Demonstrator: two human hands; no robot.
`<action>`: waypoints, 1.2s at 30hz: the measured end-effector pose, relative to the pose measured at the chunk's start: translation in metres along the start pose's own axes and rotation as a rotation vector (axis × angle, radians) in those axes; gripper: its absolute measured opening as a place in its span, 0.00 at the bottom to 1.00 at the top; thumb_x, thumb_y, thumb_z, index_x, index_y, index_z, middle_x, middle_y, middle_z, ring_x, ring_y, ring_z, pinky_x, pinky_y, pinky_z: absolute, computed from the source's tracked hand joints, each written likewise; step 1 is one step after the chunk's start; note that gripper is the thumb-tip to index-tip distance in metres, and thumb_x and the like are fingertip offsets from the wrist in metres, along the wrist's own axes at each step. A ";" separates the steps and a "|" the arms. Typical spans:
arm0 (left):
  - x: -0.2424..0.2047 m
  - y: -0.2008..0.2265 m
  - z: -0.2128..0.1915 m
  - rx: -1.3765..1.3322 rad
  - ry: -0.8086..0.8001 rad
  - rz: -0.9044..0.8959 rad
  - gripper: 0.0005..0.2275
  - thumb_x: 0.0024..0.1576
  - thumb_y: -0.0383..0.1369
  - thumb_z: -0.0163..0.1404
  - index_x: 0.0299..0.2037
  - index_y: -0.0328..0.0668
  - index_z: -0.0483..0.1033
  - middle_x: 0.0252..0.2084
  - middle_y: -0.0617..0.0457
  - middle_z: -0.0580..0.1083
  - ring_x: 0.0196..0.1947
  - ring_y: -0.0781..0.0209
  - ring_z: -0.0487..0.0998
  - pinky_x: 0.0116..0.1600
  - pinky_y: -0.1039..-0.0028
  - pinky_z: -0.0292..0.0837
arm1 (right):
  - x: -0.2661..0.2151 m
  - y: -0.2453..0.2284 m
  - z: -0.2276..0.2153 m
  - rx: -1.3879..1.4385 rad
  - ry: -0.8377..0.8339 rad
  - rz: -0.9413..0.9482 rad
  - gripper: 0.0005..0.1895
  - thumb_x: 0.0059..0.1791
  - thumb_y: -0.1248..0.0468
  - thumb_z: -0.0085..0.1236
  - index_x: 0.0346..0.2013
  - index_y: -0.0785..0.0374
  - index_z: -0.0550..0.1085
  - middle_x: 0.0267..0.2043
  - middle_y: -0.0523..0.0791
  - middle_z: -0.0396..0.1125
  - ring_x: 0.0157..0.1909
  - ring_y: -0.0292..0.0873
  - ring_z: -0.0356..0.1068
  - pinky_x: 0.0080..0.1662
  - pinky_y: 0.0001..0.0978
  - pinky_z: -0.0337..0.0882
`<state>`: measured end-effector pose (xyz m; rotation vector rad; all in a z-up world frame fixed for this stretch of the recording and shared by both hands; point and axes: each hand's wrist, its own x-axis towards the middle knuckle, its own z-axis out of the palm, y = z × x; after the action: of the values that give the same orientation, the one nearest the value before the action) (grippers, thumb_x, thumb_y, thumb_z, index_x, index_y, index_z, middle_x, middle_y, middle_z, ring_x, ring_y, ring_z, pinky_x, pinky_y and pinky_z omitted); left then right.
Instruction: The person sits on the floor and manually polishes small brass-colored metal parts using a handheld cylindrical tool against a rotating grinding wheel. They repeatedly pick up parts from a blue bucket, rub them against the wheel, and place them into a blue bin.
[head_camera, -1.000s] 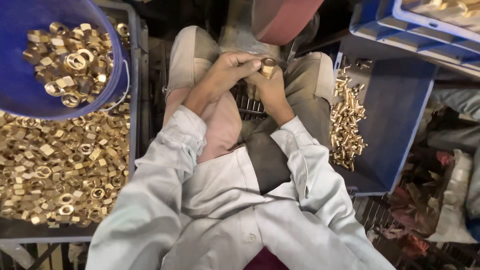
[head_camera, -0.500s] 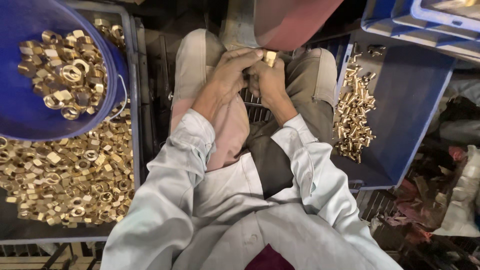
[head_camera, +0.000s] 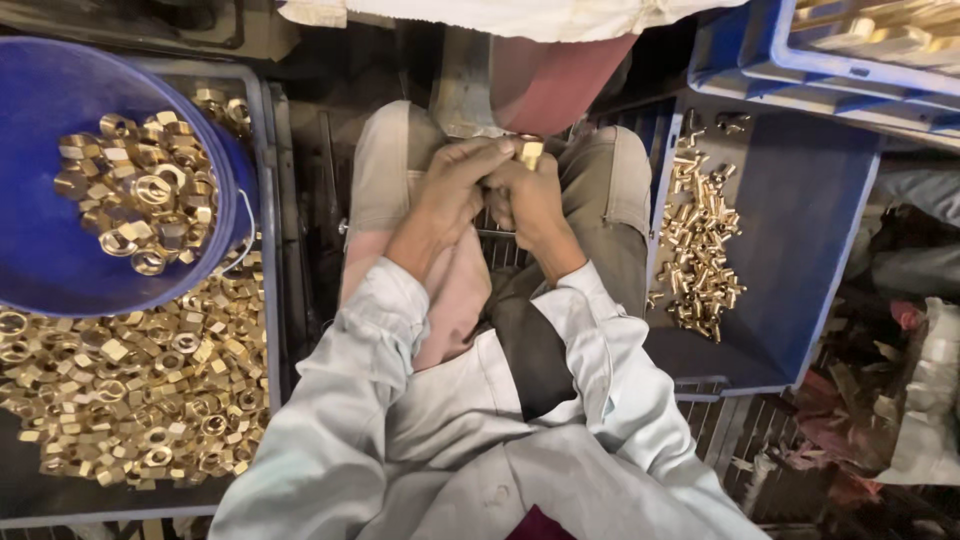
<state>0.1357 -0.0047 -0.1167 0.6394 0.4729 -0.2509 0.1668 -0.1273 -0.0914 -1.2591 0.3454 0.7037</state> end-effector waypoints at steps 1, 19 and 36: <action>0.003 -0.007 -0.001 -0.022 0.005 -0.011 0.07 0.61 0.28 0.53 0.45 0.31 0.80 0.38 0.52 0.78 0.34 0.68 0.79 0.36 0.77 0.77 | 0.000 0.003 -0.004 -0.002 0.023 -0.013 0.07 0.44 0.73 0.52 0.23 0.63 0.66 0.15 0.41 0.57 0.12 0.36 0.52 0.15 0.31 0.49; 0.020 -0.013 -0.016 -0.053 -0.068 -0.076 0.08 0.63 0.28 0.53 0.45 0.29 0.80 0.36 0.49 0.78 0.31 0.65 0.78 0.33 0.75 0.76 | 0.008 -0.001 -0.002 -0.033 0.111 0.099 0.06 0.43 0.73 0.51 0.22 0.64 0.66 0.16 0.39 0.55 0.12 0.33 0.51 0.15 0.28 0.46; 0.021 -0.016 -0.020 -0.072 -0.063 -0.090 0.06 0.62 0.28 0.54 0.43 0.32 0.80 0.33 0.51 0.76 0.29 0.64 0.77 0.32 0.74 0.75 | 0.007 -0.003 0.000 -0.041 0.135 0.088 0.08 0.43 0.73 0.52 0.20 0.64 0.65 0.16 0.40 0.56 0.12 0.33 0.52 0.14 0.28 0.48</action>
<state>0.1414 -0.0070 -0.1493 0.5394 0.4485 -0.3367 0.1737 -0.1257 -0.0934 -1.3404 0.5020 0.7051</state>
